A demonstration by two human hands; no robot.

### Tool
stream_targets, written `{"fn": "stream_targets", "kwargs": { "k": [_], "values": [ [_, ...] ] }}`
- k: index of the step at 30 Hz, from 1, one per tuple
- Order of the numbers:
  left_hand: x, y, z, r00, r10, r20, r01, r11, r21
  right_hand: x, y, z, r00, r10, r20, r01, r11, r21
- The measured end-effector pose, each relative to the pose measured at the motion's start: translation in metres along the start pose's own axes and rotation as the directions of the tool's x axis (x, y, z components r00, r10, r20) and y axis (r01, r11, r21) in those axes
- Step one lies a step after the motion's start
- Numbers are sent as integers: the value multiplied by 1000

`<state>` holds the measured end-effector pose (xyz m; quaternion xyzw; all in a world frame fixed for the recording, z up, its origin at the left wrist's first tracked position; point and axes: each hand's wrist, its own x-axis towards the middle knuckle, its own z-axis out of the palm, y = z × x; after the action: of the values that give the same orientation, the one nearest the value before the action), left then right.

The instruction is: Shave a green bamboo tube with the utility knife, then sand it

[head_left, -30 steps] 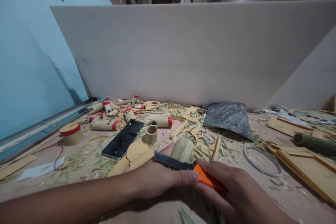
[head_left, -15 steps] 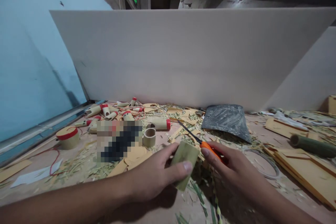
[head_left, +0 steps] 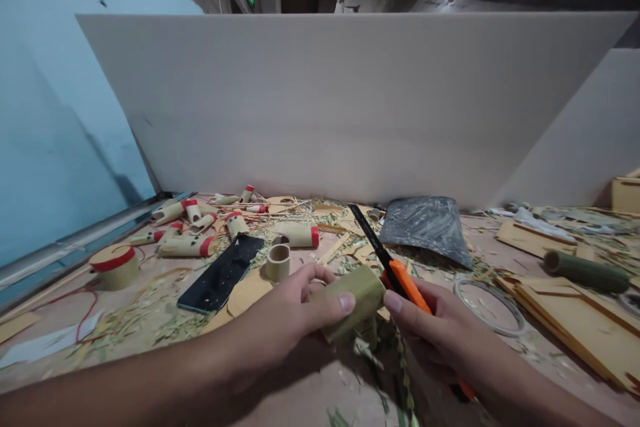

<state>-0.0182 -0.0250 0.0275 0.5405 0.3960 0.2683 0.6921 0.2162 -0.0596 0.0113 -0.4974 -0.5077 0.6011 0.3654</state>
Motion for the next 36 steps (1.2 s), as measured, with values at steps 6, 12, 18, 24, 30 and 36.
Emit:
{"fn": "stream_targets", "kwargs": {
  "k": [6, 12, 18, 24, 30, 36],
  "values": [
    [-5, -4, 10, 983, -41, 179, 47, 998, -29, -5, -6, 5, 998, 57, 14, -57, 998, 15],
    [5, -22, 11, 978, -104, 179, 112, 993, -32, -4, -2, 6, 1000, 9, 24, -5, 990, -138],
    [9, -16, 5, 987, -62, 146, 78, 991, -109, 2, 4, -6, 950, -310, -38, 262, 859, -440],
    [11, -21, 4, 993, -73, 98, 81, 994, -78, 0, 5, -14, 944, -322, 71, 309, 787, -534],
    [14, -29, 0, 992, -39, 119, 46, 997, -56, -6, 2, -10, 940, -306, 151, 317, 620, -718],
    [7, -24, 3, 989, 2, 150, 18, 991, -134, -7, 5, -6, 916, -293, 273, 396, 567, -722]
  ]
}}
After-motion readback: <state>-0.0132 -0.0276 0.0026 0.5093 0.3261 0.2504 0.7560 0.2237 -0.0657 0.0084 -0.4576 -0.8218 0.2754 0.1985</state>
